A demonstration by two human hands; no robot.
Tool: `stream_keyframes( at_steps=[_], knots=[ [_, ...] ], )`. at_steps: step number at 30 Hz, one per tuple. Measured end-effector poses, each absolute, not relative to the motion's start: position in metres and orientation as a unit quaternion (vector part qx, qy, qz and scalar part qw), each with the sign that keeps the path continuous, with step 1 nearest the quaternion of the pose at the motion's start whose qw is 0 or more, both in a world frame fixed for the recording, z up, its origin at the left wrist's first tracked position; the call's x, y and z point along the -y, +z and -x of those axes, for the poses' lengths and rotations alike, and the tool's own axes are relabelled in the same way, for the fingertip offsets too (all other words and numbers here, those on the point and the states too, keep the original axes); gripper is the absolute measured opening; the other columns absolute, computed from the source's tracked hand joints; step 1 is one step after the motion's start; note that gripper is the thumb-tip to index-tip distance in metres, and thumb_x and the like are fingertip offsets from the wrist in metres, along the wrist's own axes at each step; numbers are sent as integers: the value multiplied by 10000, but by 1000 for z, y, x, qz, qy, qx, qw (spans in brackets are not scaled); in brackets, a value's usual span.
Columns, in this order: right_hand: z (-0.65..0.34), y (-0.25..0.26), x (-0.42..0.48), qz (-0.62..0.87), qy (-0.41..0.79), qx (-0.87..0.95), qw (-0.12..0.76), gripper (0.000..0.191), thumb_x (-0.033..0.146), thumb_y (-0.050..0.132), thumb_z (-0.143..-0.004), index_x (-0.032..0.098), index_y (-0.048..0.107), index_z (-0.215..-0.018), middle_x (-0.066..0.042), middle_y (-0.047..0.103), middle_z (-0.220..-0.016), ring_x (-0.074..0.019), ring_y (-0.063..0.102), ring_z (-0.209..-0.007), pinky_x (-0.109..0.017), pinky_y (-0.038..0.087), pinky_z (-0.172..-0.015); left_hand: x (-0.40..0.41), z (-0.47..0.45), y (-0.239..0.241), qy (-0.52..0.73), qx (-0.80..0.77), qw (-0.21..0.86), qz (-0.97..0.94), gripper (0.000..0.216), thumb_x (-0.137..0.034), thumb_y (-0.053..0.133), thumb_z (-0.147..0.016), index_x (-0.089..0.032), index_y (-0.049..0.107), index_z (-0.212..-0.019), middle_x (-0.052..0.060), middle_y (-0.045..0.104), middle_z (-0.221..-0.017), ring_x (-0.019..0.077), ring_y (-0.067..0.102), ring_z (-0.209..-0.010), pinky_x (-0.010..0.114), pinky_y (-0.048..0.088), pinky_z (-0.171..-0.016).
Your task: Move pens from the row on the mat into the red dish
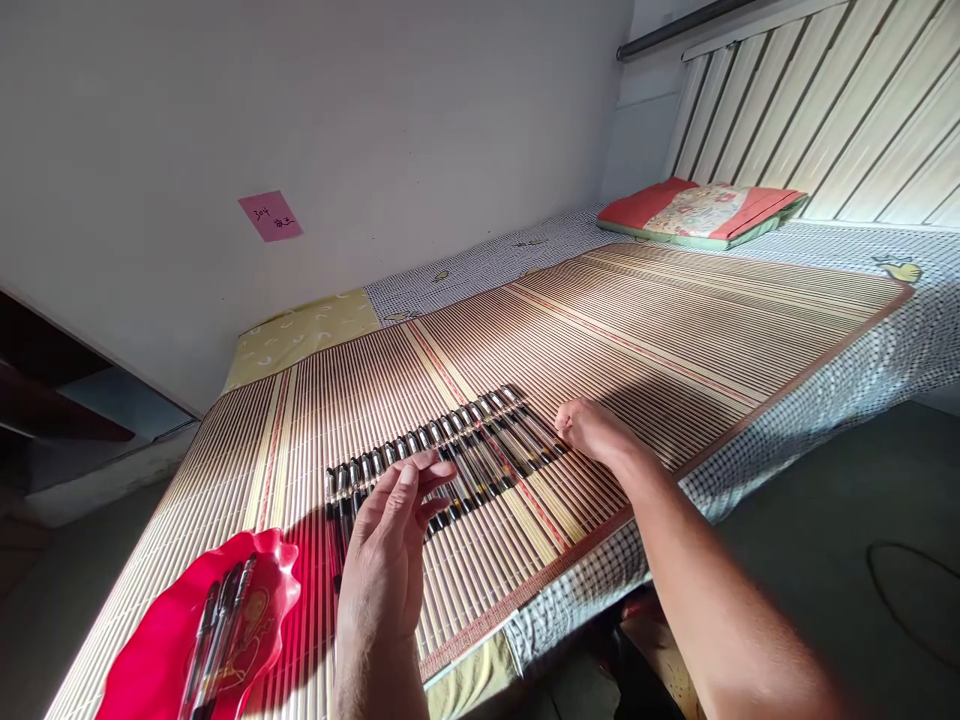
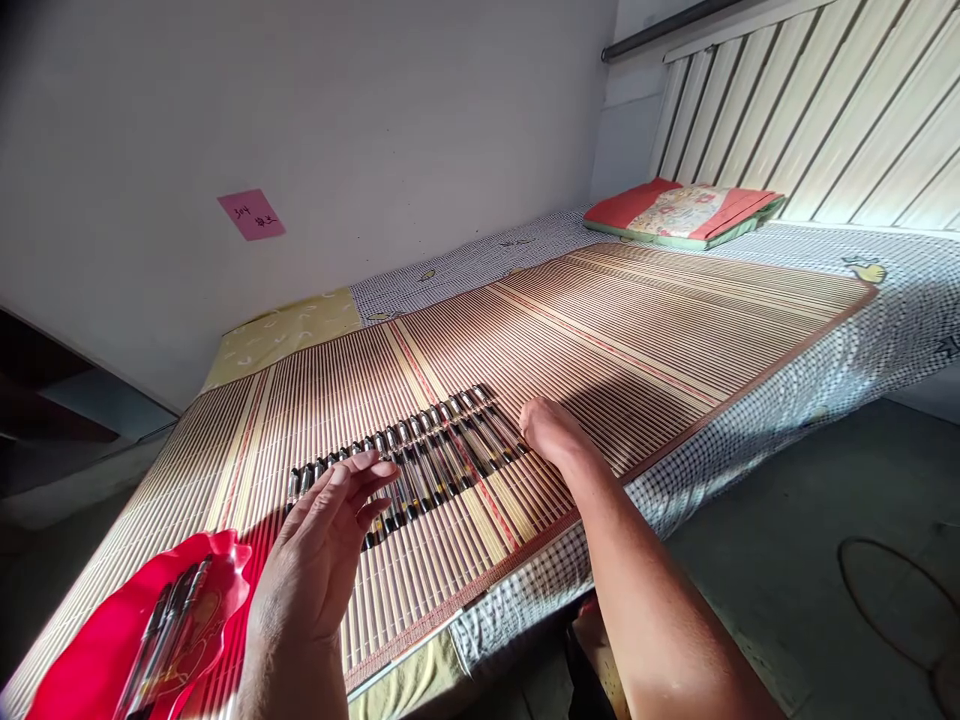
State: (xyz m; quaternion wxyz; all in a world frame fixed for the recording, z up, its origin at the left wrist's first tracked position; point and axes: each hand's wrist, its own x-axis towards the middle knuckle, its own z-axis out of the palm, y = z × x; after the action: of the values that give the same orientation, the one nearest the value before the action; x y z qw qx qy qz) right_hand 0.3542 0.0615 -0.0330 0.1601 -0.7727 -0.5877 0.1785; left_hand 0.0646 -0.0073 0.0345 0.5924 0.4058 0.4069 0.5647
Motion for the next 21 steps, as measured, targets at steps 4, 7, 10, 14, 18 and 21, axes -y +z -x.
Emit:
stream_keyframes(
  at_steps=[4,7,10,14,18,21],
  knots=[
    [-361,-32,-60,766,212,586,158,180,37,637,-778,173,755,-761,-46,762,-824,-140,647,-685,-242,367,-574,7,-66,34,568,-408,589,-405,373,-506,870,-796,-189,828,-987,112,809,-1009,236,738,-995,273,558,-776],
    [-361,-28,-58,767,213,586,155,152,66,663,-803,165,733,-711,-52,750,-783,-145,641,-684,-249,371,-586,7,-66,32,569,-409,587,-406,363,-502,846,-827,-183,826,-1000,115,805,-1014,234,736,-999,270,556,-776],
    [-358,-24,-58,772,188,586,159,182,129,668,-856,170,715,-685,-51,729,-739,-150,613,-656,-266,350,-573,7,-66,31,566,-406,589,-410,340,-487,805,-876,-184,823,-1029,112,803,-1029,221,730,-1006,263,552,-783],
    [-355,-22,-59,768,200,588,158,194,185,708,-891,177,719,-697,-41,746,-777,-139,627,-675,-263,361,-587,7,-65,31,555,-405,597,-415,332,-482,794,-892,-190,823,-1048,104,801,-1045,216,725,-1012,263,554,-800],
    [-352,-18,-57,768,217,587,138,293,235,775,-863,180,656,-601,-18,666,-624,-139,593,-604,-278,349,-573,5,-63,30,554,-403,598,-416,332,-482,813,-873,-194,828,-1038,113,804,-1054,238,734,-1032,276,563,-800],
    [-350,-14,-54,763,216,597,126,369,246,773,-863,184,601,-543,-5,600,-560,-138,558,-570,-288,330,-562,4,-61,28,552,-403,598,-418,340,-485,814,-873,-193,827,-1048,118,804,-1060,241,734,-1039,277,565,-800]
  ],
)
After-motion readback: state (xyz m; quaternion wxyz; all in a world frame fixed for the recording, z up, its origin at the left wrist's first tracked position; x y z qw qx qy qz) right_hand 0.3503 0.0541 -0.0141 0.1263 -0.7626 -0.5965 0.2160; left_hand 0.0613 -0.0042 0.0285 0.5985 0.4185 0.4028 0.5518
